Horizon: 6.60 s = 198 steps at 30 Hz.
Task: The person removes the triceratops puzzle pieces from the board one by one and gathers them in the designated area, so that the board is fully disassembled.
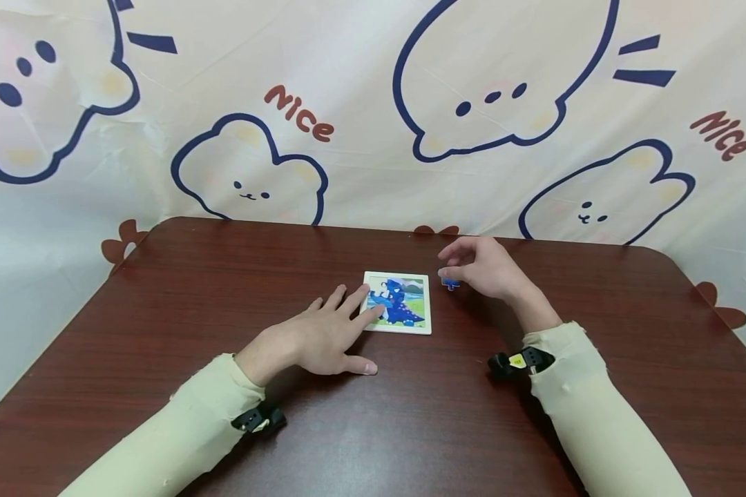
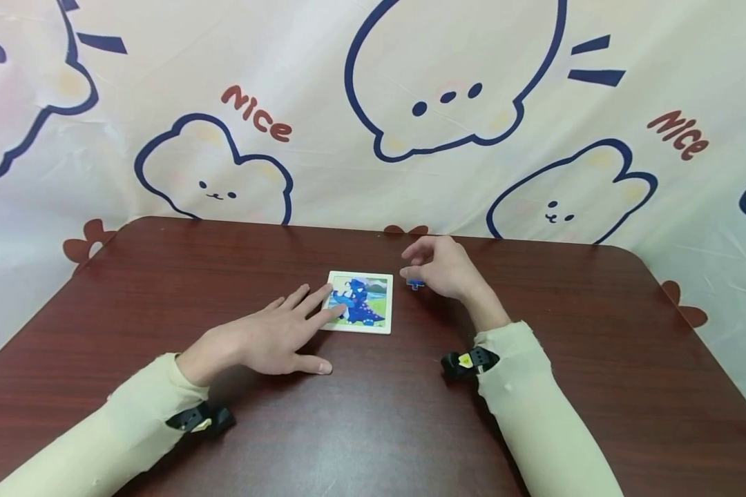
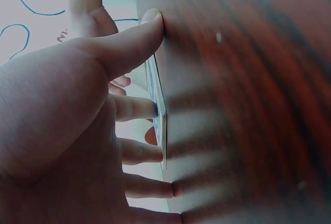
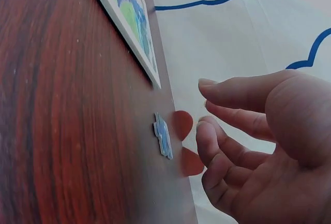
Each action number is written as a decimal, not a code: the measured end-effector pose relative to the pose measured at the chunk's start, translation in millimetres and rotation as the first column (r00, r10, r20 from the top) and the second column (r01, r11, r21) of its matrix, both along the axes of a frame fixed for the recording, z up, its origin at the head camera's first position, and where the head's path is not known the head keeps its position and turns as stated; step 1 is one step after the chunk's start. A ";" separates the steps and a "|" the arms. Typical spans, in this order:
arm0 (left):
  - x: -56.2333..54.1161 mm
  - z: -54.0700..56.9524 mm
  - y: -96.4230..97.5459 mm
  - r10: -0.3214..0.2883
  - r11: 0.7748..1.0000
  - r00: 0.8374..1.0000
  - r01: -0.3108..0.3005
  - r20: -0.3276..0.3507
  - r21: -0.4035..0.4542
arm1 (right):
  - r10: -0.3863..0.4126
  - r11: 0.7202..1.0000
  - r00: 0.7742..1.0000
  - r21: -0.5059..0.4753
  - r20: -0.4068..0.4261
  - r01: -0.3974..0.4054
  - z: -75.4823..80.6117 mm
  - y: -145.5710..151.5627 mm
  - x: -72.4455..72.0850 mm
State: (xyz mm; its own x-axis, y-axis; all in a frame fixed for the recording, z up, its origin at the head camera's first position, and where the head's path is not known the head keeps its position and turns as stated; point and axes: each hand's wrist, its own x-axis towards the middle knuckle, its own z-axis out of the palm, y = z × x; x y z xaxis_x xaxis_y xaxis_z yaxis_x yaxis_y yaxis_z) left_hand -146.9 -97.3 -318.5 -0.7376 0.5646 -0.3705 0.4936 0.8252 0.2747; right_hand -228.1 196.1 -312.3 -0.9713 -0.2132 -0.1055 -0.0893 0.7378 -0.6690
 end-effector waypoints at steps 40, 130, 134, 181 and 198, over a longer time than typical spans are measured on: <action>-1.3 -4.6 -0.7 -0.003 1.000 1.000 0.003 0.006 -0.009 | 0.141 0.990 0.989 0.020 0.042 -0.142 -15.1 -56.1 11.8; 1.3 -1.4 2.9 0.008 1.000 1.000 -0.007 0.005 -0.029 | 0.028 0.995 0.996 0.091 0.089 -0.036 -9.6 -76.3 0.5; 0.7 -2.3 3.5 0.006 1.000 1.000 -0.006 0.004 -0.029 | 0.007 0.997 0.995 0.080 0.097 -0.015 -10.2 -76.5 0.6; -8.2 -20.6 2.2 0.015 1.000 1.000 -0.016 -0.004 -0.027 | -0.016 0.999 0.996 0.049 0.085 0.012 -12.6 -77.2 3.1; -6.7 -18.8 0.7 -0.010 1.000 1.000 0.010 -0.018 0.004 | -0.001 0.999 0.997 0.041 0.074 -0.002 -12.9 -74.9 1.9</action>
State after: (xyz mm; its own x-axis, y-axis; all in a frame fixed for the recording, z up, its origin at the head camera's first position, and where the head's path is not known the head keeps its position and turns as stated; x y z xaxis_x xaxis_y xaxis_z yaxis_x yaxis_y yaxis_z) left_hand -153.6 -96.5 -337.3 -0.7385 0.5735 -0.3546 0.5066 0.8190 0.2695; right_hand -226.3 121.2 -325.2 -0.9604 -0.2074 -0.1862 -0.0406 0.7650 -0.6428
